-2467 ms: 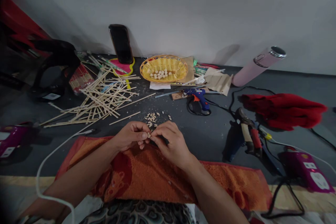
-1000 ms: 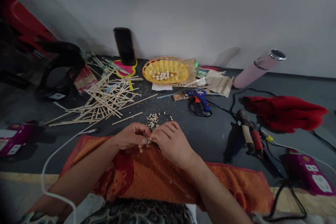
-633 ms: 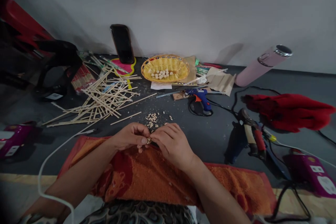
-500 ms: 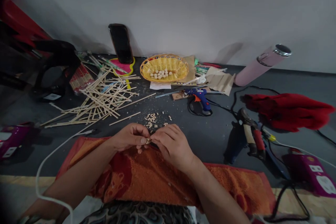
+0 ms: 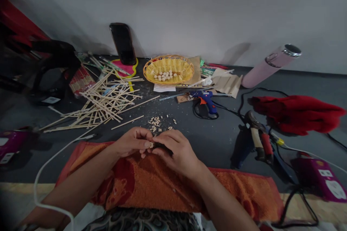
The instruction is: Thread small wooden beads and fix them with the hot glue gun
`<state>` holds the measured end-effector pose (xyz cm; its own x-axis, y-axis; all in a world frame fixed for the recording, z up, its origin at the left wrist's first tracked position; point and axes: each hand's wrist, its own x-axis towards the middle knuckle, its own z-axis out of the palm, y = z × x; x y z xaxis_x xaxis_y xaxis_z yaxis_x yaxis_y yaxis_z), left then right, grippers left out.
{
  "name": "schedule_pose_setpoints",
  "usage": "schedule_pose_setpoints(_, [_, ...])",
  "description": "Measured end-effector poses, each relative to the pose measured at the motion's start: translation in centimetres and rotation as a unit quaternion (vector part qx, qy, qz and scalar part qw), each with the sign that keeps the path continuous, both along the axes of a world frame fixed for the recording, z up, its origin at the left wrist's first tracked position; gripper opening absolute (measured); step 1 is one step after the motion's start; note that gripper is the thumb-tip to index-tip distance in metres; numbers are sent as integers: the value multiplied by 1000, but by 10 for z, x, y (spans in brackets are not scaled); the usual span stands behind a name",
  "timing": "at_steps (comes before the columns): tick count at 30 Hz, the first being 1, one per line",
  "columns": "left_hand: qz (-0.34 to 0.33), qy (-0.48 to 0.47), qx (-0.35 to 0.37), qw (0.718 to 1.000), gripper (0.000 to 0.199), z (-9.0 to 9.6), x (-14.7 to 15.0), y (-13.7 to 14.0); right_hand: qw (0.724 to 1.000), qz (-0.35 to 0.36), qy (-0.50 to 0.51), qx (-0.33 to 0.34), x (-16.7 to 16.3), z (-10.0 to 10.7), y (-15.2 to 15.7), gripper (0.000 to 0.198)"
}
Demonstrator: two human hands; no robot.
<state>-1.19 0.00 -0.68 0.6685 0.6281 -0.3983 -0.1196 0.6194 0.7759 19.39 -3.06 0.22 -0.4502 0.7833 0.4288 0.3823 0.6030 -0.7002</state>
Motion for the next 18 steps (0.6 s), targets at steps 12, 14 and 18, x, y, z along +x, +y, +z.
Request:
schedule_pose_setpoints(12, [18,-7,5,1000,25,-8,4,-2,998,-52,22,13,-6,-10,-1,26])
schedule_pose_setpoints(14, [35,3,16,999,25,-9,6,-3,997,-65,12,24,-6,-11,-1,25])
schedule_pose_setpoints(18, [52,29,40,997,25,-8,8,-5,997,-70,0,38,-6,-13,-1,26])
